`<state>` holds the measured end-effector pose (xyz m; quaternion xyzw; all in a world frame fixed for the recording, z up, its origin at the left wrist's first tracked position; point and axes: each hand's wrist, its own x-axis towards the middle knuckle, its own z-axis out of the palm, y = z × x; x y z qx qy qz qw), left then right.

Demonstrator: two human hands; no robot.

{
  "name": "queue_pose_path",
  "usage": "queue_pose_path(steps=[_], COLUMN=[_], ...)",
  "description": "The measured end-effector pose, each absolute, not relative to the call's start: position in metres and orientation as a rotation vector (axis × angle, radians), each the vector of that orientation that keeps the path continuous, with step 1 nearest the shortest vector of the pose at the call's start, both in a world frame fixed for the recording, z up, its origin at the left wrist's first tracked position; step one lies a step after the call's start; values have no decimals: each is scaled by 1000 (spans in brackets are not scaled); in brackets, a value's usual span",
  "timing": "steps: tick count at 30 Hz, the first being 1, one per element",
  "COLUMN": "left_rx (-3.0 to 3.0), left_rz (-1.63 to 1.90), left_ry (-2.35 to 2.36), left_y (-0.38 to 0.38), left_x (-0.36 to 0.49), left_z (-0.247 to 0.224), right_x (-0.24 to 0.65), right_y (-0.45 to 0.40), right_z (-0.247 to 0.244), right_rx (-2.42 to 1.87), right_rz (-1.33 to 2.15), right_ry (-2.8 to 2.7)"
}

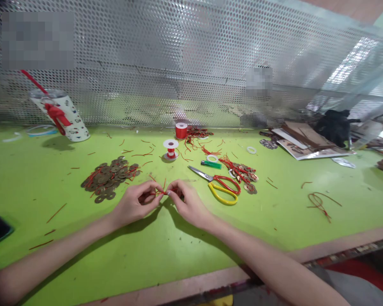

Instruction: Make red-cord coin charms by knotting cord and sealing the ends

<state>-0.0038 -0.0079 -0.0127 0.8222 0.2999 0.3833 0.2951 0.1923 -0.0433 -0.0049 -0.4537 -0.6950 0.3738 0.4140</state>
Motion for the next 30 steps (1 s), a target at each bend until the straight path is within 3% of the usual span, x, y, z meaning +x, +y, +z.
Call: queue_pose_path(steps=[30], left_rx=[2513], left_rz=[1104], left_ry=[794], left_y=[-10], left_x=[-2], left_z=[-15], right_x=[191], right_y=[-42], right_z=[-8], right_rx=[-1159], right_rz=[1082], right_ry=[-1670])
